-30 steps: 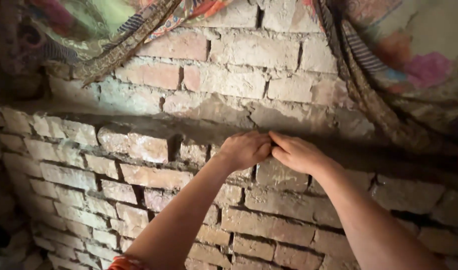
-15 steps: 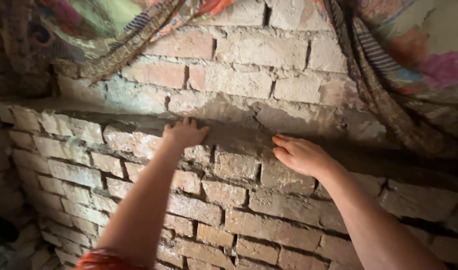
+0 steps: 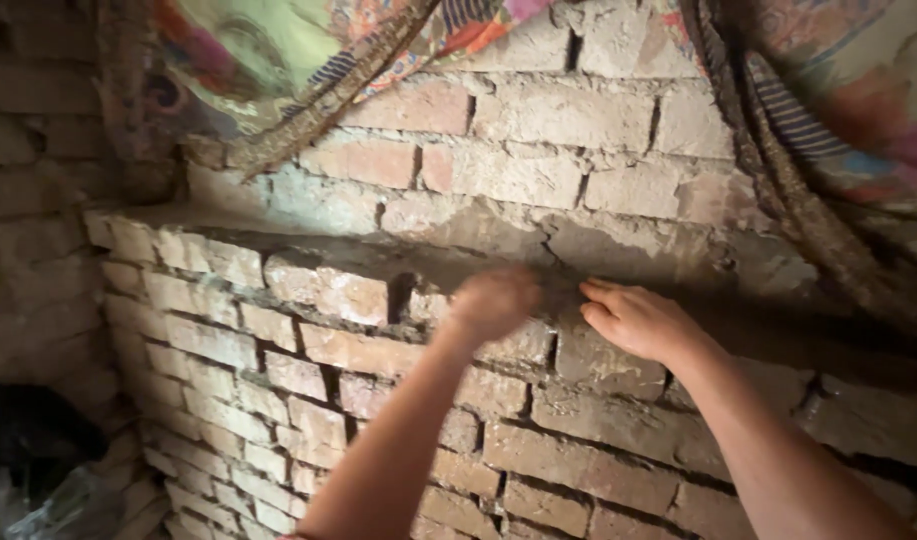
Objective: Repairing a brick wall by wetting it with a mug and applying/smoothing mortar with hands.
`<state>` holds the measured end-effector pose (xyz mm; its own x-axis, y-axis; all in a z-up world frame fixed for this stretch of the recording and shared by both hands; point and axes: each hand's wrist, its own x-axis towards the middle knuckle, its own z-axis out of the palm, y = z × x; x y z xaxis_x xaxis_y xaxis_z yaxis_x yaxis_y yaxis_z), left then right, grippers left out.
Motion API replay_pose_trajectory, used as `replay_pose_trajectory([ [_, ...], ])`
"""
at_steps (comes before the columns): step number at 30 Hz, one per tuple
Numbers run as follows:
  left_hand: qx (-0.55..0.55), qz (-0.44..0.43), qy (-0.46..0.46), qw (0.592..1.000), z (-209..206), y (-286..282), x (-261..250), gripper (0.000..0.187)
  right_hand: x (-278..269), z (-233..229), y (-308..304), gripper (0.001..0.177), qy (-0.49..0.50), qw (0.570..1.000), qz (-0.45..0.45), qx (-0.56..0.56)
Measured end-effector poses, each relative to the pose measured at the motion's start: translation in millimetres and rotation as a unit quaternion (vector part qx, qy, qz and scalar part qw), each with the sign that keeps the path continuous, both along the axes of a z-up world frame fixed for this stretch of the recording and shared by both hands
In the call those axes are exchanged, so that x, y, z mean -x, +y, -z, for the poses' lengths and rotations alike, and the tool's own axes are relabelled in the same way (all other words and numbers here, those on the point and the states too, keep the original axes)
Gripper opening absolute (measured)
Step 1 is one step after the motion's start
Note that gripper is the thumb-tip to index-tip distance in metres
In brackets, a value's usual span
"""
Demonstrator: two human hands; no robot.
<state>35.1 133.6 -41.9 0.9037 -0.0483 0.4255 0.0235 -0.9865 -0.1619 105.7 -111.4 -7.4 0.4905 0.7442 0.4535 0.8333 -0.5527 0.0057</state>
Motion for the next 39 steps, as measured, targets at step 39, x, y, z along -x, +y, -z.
replay_pose_trajectory([
  [39,0.172,-0.186,0.083,0.964,-50,59,19,0.090,11,-5,-2,0.057,0.032,0.998,0.057,-0.006],
])
